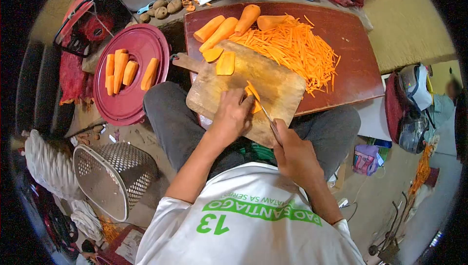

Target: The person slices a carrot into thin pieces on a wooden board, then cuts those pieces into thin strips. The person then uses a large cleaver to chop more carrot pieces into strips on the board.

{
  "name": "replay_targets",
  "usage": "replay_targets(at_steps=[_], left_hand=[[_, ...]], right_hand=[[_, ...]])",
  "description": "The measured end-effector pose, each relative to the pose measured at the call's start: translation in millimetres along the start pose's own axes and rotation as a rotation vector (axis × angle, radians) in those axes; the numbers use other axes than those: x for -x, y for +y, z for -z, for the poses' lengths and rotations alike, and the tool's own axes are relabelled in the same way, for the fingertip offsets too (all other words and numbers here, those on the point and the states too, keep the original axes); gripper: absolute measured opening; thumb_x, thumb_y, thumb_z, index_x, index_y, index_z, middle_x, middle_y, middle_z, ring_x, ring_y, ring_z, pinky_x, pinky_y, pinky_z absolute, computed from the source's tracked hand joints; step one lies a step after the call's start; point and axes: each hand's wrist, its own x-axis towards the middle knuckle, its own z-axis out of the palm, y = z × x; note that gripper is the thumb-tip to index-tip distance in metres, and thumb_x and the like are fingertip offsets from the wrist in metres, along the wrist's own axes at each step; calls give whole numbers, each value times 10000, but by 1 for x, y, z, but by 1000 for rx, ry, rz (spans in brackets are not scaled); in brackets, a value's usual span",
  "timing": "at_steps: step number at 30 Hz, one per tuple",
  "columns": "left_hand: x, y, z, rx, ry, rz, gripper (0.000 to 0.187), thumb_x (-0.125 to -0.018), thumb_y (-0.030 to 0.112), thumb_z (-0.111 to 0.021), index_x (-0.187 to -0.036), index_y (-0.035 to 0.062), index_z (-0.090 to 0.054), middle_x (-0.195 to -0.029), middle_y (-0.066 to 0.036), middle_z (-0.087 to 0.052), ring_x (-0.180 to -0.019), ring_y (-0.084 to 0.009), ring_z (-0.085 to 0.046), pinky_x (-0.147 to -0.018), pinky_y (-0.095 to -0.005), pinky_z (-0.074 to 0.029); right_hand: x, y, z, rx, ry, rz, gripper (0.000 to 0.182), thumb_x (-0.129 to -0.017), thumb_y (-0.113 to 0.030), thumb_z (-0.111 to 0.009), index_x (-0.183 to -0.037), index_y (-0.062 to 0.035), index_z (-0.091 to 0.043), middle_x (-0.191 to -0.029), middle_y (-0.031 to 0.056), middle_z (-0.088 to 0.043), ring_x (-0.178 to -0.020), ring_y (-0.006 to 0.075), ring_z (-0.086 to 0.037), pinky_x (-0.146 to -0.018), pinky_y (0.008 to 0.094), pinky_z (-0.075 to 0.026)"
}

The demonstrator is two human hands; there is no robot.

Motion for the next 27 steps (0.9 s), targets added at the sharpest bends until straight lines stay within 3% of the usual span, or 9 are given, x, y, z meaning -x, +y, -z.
replay_targets(at_steps=[2, 5, 11, 14, 23, 27], left_hand=[[1, -3, -4, 9, 6, 4, 383, -741, 13, -751, -1123, -3, -739, -1060, -194, -613, -1023, -394, -593, -916, -483, -459], [3, -2, -7, 28, 24, 16, 356, -751, 8, -742, -1107, -4, -740, -1049, -194, -614, -1011, -395, -595, -910, -483, -461], [7, -10, -6, 101, 24, 10, 364, -740, -13, -742, -1104, -10, -744, -1055, -198, -609, -1007, -404, -591, -914, -491, -468], [5, -7, 1, 92, 14, 2, 387, -722, -16, -746, -1109, -12, -745, -1054, -195, -606, -1012, -407, -589, -919, -492, -469], [9, 3, 0, 26, -100, -47, 469, -653, 61, -800, -1119, 19, -753, -1069, -156, -607, -1043, -370, -567, -927, -492, -455], [11, 14, -6, -50, -87, -81, 473, -647, 108, -820, -1103, 6, -743, -1069, -142, -611, -1052, -361, -561, -932, -483, -448]], right_hand=[[-10, 4, -14, -8, 39, -11, 490, -1024, -134, -618, -1475, -14, -468, -1124, 299, -708, -1040, 501, -701, -839, 584, -566], [-40, 15, -26, -5, 207, 196, 498, -1027, -143, -616, -1483, -10, -463, -1144, 305, -707, -1060, 506, -698, -858, 577, -568], [-14, -7, 12, -15, -54, -53, 526, -997, -101, -614, -1495, -26, -460, -1166, 316, -702, -1069, 515, -694, -864, 568, -572], [-4, 7, -12, -33, 76, 51, 491, -1002, -99, -592, -1475, -43, -468, -1166, 313, -696, -1047, 528, -690, -864, 579, -568], [-3, 1, -7, 42, 5, 8, 502, -1012, -94, -612, -1489, -41, -466, -1201, 287, -690, -1076, 520, -681, -855, 585, -569], [5, 17, -19, -5, 106, 126, 530, -1017, -111, -630, -1513, -39, -459, -1204, 283, -692, -1091, 505, -685, -862, 571, -576]])
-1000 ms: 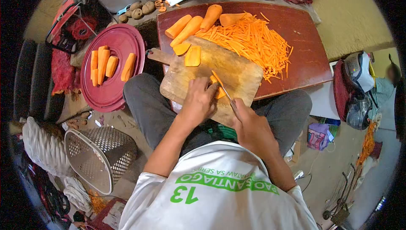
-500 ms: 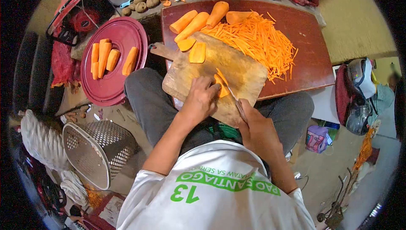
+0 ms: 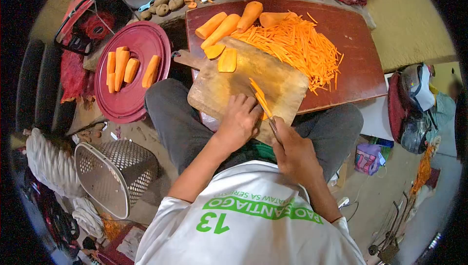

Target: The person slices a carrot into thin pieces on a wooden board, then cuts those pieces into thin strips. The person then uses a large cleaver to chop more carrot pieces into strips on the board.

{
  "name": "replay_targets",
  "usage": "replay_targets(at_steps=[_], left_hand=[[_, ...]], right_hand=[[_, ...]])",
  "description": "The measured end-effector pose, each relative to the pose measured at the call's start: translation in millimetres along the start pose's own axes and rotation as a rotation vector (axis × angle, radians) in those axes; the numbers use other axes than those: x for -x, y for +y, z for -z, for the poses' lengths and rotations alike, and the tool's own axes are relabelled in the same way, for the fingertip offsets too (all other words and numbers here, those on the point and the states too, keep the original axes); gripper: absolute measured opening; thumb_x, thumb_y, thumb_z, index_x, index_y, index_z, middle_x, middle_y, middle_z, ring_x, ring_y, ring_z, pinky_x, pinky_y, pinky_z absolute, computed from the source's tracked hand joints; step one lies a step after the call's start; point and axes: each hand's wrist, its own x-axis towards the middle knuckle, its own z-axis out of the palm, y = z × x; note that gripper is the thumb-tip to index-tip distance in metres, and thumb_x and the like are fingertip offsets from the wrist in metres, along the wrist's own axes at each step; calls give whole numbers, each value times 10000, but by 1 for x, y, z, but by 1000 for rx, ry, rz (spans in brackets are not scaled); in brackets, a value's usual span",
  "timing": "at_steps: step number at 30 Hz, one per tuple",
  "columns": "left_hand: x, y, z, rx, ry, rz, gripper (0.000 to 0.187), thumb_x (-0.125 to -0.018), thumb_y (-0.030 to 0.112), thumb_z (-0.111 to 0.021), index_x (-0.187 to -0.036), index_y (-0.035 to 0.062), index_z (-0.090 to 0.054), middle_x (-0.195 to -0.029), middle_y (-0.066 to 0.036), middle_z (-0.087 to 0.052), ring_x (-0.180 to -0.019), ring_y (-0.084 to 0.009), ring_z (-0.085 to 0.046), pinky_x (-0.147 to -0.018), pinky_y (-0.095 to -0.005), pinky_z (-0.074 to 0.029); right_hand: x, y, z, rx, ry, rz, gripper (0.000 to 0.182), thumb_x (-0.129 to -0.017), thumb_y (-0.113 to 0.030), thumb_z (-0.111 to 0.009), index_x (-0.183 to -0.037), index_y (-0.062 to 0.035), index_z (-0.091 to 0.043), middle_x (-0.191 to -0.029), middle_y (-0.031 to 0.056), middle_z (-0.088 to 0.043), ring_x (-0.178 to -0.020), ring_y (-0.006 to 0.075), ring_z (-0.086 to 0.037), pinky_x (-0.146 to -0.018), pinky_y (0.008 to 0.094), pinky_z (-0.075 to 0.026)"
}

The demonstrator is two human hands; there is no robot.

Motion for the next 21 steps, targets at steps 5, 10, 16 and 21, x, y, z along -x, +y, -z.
replay_targets(at_steps=[5, 10, 16, 21], left_hand=[[2, 0, -8, -26, 4, -17, 465, -651, 142, -833, -1080, -8, -733, -1091, -139, -630, -1049, -358, -562, -926, -480, -449], [2, 4, -5, -54, -32, -21, 501, -627, 166, -862, -1081, -11, -739, -1126, -145, -647, -1049, -351, -561, -922, -481, -450], [-1, 5, -1, -46, -72, -6, 543, -608, 176, -886, -1097, -15, -747, -1110, -139, -650, -1051, -352, -566, -913, -484, -458], [2, 6, -5, -61, -62, -11, 546, -599, 179, -890, -1094, -5, -751, -1130, -135, -659, -1080, -352, -568, -934, -488, -455]], right_hand=[[-1, 14, 2, 1, -12, -2, 563, -1009, -111, -650, -1534, -33, -460, -1200, 278, -694, -1077, 488, -698, -841, 556, -584], [12, -1, 12, -27, 2, -26, 569, -997, -110, -672, -1528, -35, -482, -1136, 271, -708, -1033, 472, -712, -806, 554, -583], [21, 3, 13, 36, -60, -104, 563, -987, -99, -679, -1516, -46, -495, -1148, 261, -713, -1014, 454, -723, -779, 540, -590], [23, 13, -2, 47, 43, 33, 591, -985, -101, -678, -1537, -58, -470, -1216, 254, -705, -1030, 443, -727, -788, 532, -600]])
